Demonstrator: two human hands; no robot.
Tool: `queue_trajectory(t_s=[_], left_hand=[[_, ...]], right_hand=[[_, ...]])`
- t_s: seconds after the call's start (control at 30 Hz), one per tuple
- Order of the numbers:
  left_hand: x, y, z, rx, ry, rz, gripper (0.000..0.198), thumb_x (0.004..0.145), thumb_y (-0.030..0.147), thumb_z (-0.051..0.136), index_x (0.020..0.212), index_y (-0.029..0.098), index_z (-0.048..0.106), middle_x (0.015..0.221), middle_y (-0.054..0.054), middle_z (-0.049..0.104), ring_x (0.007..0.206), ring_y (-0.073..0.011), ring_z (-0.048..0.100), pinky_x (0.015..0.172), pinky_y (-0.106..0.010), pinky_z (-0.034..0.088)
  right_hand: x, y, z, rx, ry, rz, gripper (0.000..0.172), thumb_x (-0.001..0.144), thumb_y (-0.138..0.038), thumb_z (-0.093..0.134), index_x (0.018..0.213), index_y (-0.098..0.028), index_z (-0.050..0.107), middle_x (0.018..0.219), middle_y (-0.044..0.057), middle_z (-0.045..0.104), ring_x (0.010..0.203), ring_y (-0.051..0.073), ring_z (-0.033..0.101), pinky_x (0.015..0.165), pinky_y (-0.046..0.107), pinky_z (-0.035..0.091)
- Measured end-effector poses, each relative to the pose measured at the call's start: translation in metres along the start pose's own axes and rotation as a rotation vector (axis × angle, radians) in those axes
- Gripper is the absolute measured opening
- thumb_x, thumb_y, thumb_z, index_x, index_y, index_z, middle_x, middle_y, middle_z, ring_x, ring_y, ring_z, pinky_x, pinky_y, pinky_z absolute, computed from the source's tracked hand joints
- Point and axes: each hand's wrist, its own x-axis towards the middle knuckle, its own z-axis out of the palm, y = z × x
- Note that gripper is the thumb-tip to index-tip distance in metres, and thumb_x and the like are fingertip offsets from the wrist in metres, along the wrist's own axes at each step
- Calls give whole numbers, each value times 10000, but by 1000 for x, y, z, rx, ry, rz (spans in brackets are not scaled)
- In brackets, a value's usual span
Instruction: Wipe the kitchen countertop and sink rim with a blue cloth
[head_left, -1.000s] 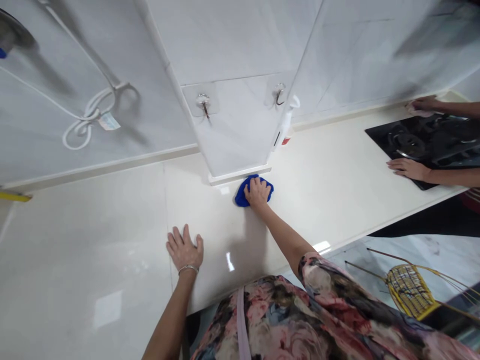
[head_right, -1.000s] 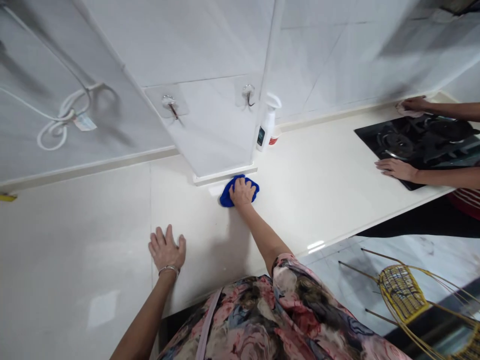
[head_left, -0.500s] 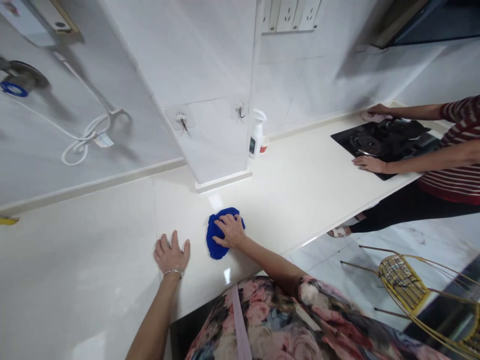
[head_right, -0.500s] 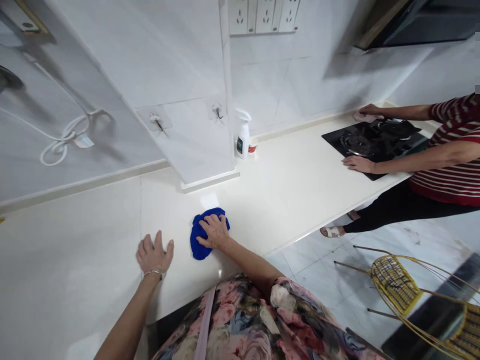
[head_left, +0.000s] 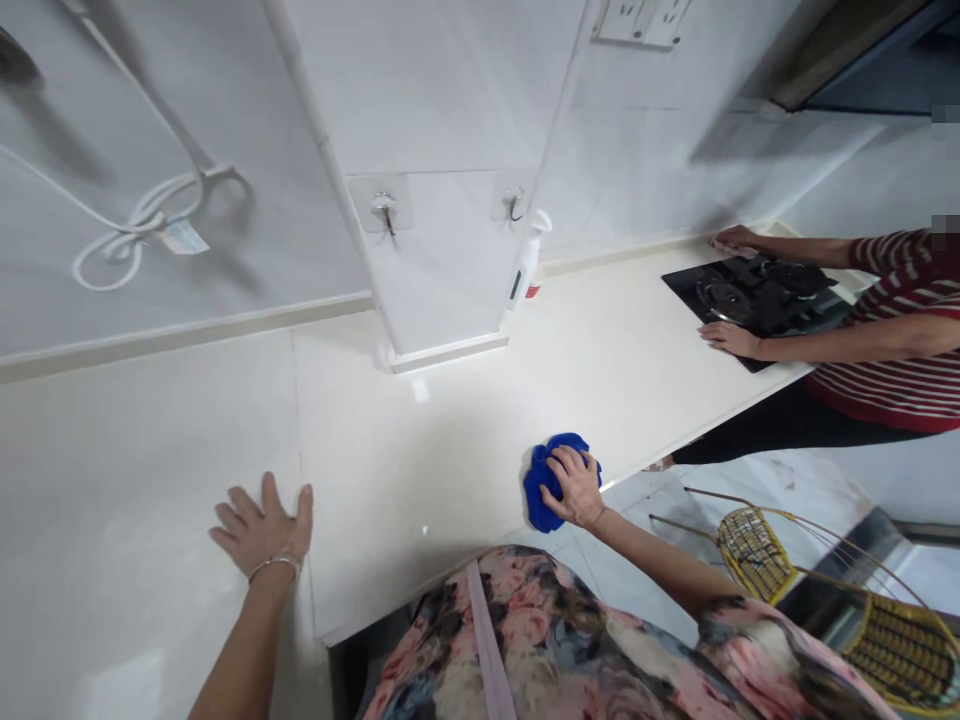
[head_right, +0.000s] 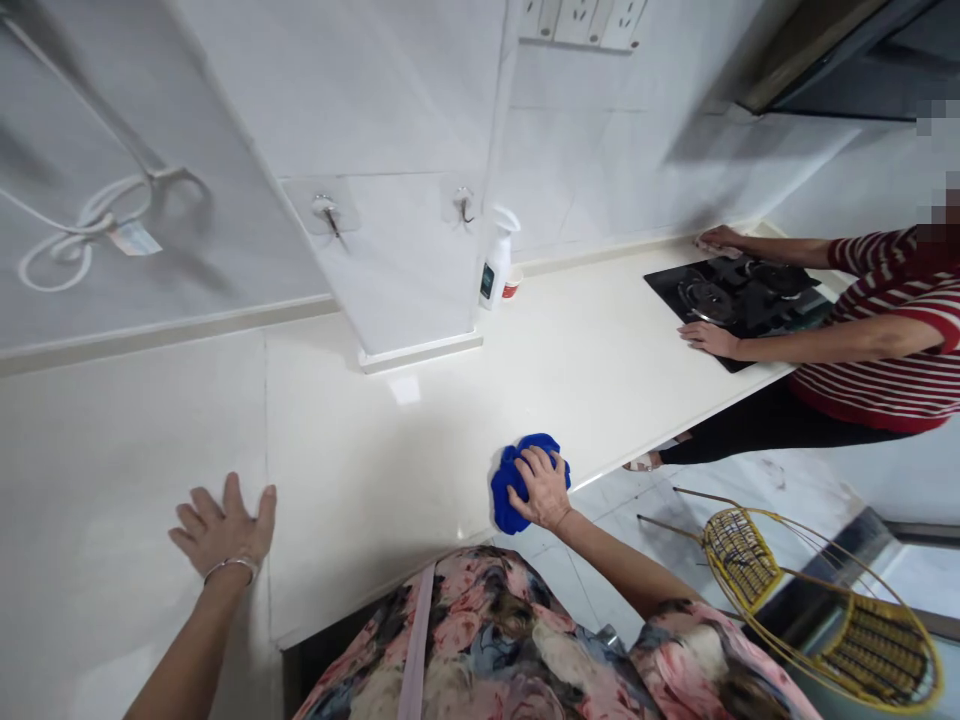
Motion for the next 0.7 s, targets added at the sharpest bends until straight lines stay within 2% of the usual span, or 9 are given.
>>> queue_trajectory(t_s=[0.07, 0.17, 0.33, 0.43, 0.5, 0.6, 0.7], left_hand=[[-2, 0, 2, -10, -5, -2, 891, 992, 704, 269, 1641, 105, 386, 1747, -271, 152, 1628, -461, 50, 1290, -669, 62], [-6, 1, 4, -16, 7, -7, 837, 1010, 661, 312, 1645, 121, 383, 1749, -263, 154, 1629, -456, 58, 1286, -678, 80], [-12, 1, 7, -36, 28, -21, 762, 1013, 575, 450, 1641, 145, 402, 1759, -234, 152, 1632, -444, 57, 1290, -678, 84], [-13, -1, 8, -52, 32, -31, 701, 1032, 528, 450, 1631, 165, 428, 1760, -220, 165, 1636, -428, 61, 1297, -665, 90], [-15, -2, 8, -63, 47, -31, 655, 1048, 485, 430, 1625, 176, 442, 1760, -211, 180, 1641, -409, 58, 1300, -657, 97], [-16, -4, 9, -82, 48, -39, 622, 1052, 446, 431, 1620, 194, 454, 1762, -189, 194, 1648, -384, 48, 1303, -656, 103], [-17, -5, 10, -95, 31, -48, 619, 1046, 447, 448, 1617, 208, 462, 1766, -171, 194, 1650, -375, 43, 1301, -667, 108]], right_hand=[[11, -19, 7, 2, -35, -92, 514, 890, -465, 577, 1316, -197, 680, 1409, 182, 640, 1423, 392, 475, 1204, 658, 244], [42, -70, 24, 79, -77, -287, 550, 869, -447, 580, 1339, -177, 673, 1423, 185, 635, 1446, 403, 449, 1234, 690, 170], [113, -190, 53, 240, -145, -556, 568, 890, -426, 600, 1397, -172, 641, 1458, 185, 612, 1488, 391, 396, 1257, 698, 91], [159, -259, 70, 295, -185, -678, 569, 922, -434, 583, 1426, -173, 613, 1494, 177, 586, 1518, 368, 356, 1267, 685, 57], [191, -296, 80, 307, -205, -734, 564, 938, -428, 573, 1441, -173, 598, 1517, 177, 566, 1527, 360, 341, 1269, 680, 49], [244, -332, 92, 289, -231, -767, 558, 951, -419, 569, 1454, -178, 589, 1543, 178, 540, 1531, 352, 328, 1271, 660, 54], [301, -345, 102, 245, -222, -727, 566, 969, -429, 538, 1470, -169, 576, 1555, 182, 522, 1535, 342, 311, 1271, 642, 59]])
